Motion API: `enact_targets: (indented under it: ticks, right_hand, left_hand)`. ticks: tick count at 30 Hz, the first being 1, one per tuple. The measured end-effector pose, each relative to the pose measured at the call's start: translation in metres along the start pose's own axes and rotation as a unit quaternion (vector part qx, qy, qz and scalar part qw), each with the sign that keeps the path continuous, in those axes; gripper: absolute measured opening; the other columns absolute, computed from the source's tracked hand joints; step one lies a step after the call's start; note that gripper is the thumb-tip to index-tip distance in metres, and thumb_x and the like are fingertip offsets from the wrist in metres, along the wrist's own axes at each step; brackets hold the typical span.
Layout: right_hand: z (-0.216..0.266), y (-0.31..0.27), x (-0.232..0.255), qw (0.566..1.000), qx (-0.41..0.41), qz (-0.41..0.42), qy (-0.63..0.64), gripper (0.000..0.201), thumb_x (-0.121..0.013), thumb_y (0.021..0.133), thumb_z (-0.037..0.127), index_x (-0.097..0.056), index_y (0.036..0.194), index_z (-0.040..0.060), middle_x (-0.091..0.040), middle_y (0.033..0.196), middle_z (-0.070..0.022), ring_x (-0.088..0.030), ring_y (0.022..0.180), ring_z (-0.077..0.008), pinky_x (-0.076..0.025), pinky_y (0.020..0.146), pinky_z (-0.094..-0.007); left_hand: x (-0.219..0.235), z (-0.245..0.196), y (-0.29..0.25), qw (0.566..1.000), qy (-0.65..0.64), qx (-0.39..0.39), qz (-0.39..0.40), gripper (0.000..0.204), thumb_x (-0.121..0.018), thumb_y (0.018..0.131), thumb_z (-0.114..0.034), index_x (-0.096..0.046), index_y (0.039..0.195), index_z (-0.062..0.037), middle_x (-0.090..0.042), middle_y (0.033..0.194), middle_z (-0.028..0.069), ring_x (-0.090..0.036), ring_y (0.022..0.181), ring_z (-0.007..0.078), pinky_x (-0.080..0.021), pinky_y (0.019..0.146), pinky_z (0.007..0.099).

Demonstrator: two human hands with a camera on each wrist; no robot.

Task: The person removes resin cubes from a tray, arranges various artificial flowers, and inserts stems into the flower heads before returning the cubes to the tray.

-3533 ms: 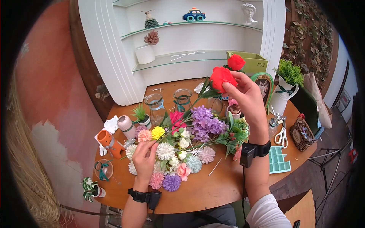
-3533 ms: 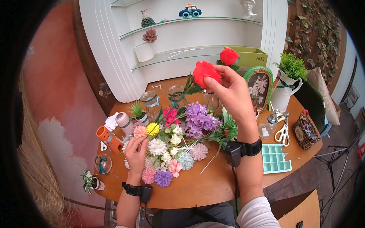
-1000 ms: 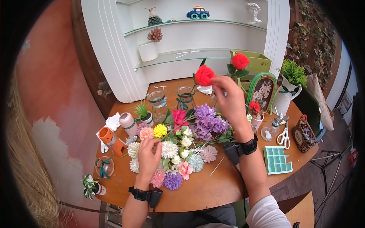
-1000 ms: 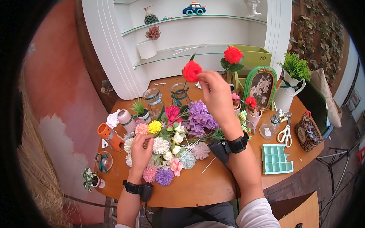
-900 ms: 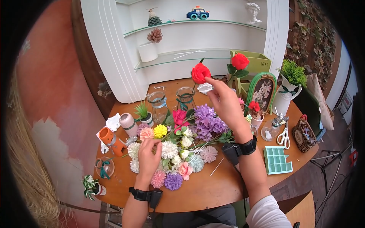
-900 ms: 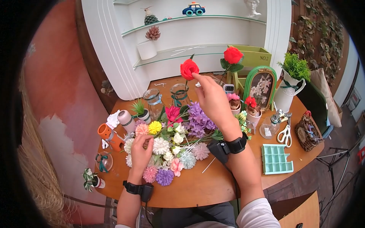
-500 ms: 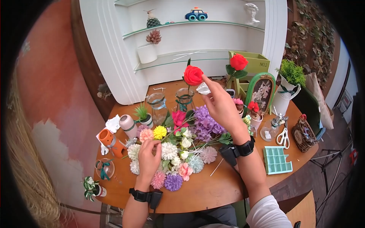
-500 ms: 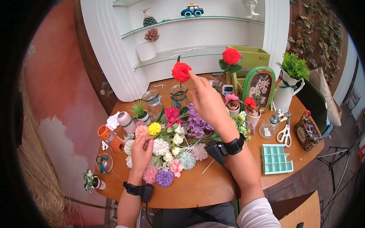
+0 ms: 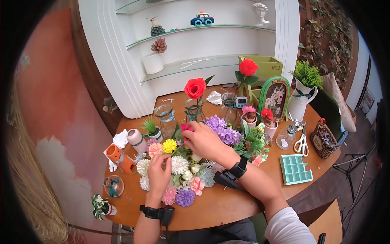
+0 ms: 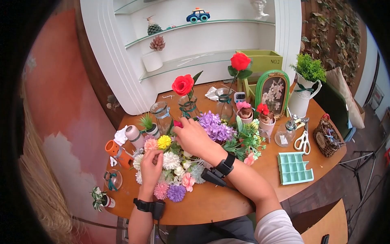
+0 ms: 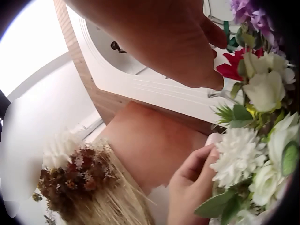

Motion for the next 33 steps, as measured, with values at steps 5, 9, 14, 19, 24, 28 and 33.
enact_targets:
  ticks: [5,9,14,19,24,28,33]
  right_hand:
    - [-0.02,-0.001,-0.01,0.999,-0.029,0.026,-0.002,0.03,-0.069,0.085,0.018,-0.067,0.113,0.0052,-0.061,0.117,-0.0173,-0.06,0.101,-0.0359,-0.049,0.091,-0.0437]
    - [-0.013,-0.001,-0.016,0.998,-0.018,0.045,0.028,0.027,-0.069,0.086,0.017,-0.068,0.11,0.0044,-0.064,0.111,-0.0149,-0.06,0.101,-0.0354,-0.049,0.09,-0.0431]
    - [-0.023,0.001,-0.03,0.998,-0.017,0.059,0.011,0.018,-0.066,0.085,0.014,-0.071,0.098,0.0019,-0.066,0.093,-0.0168,-0.062,0.093,-0.0362,-0.05,0.086,-0.0427]
    - [-0.029,0.005,0.002,0.994,-0.005,-0.04,0.102,0.015,-0.062,0.085,0.011,-0.072,0.09,0.0008,-0.066,0.08,-0.0189,-0.063,0.082,-0.0384,-0.052,0.082,-0.0441]
    - [-0.024,-0.005,-0.041,0.994,0.011,0.097,0.037,0.014,-0.061,0.085,0.006,-0.071,0.093,0.0012,-0.066,0.088,-0.0182,-0.062,0.09,-0.0356,-0.049,0.085,-0.0425]
    - [-0.023,0.002,-0.035,0.996,0.009,0.089,0.012,0.013,-0.062,0.084,0.005,-0.07,0.092,-0.0008,-0.066,0.089,-0.0181,-0.062,0.091,-0.0352,-0.049,0.085,-0.0421]
    - [-0.011,0.008,0.014,0.995,0.009,-0.07,0.065,0.016,-0.061,0.081,0.004,-0.068,0.093,-0.0029,-0.067,0.092,-0.0179,-0.061,0.092,-0.0352,-0.048,0.086,-0.0433]
  left_hand:
    - [0.001,-0.001,0.0,1.0,-0.002,-0.003,-0.004,0.008,-0.064,0.089,-0.002,-0.067,0.095,0.0029,-0.06,0.082,0.0084,-0.058,0.068,0.0166,-0.047,0.063,0.0285]
    - [0.001,-0.005,0.0,1.0,0.01,-0.015,0.004,0.007,-0.064,0.089,-0.001,-0.067,0.094,0.0027,-0.06,0.083,0.0084,-0.058,0.068,0.0168,-0.047,0.063,0.0284]
    - [0.0,-0.001,-0.001,1.0,-0.002,-0.011,0.002,0.007,-0.065,0.089,-0.002,-0.067,0.094,0.0025,-0.06,0.083,0.0084,-0.058,0.069,0.0172,-0.047,0.063,0.0286]
    - [0.001,-0.002,0.0,1.0,-0.002,-0.01,-0.003,0.007,-0.066,0.088,-0.002,-0.067,0.093,0.002,-0.061,0.085,0.0099,-0.06,0.076,0.0215,-0.049,0.069,0.0319]
    - [0.004,-0.017,0.001,0.996,0.036,-0.083,-0.01,0.008,-0.07,0.083,-0.003,-0.068,0.09,0.0,-0.063,0.087,0.0111,-0.06,0.087,0.028,-0.047,0.079,0.0375]
    - [-0.008,-0.03,-0.002,0.993,-0.002,-0.11,0.047,0.009,-0.071,0.081,-0.003,-0.068,0.089,0.0002,-0.065,0.09,0.0118,-0.06,0.089,0.0298,-0.047,0.082,0.0379]
    - [-0.008,-0.032,-0.002,0.992,0.004,-0.12,0.05,0.007,-0.071,0.081,-0.002,-0.067,0.086,0.0004,-0.065,0.088,0.0116,-0.06,0.088,0.0296,-0.047,0.081,0.0377]
Point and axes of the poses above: each hand's wrist, its own y-axis towards the middle knuckle, its own x-axis out of the back of the hand, z = x × y, the point moved 10 cm from there along y, towards the middle knuckle
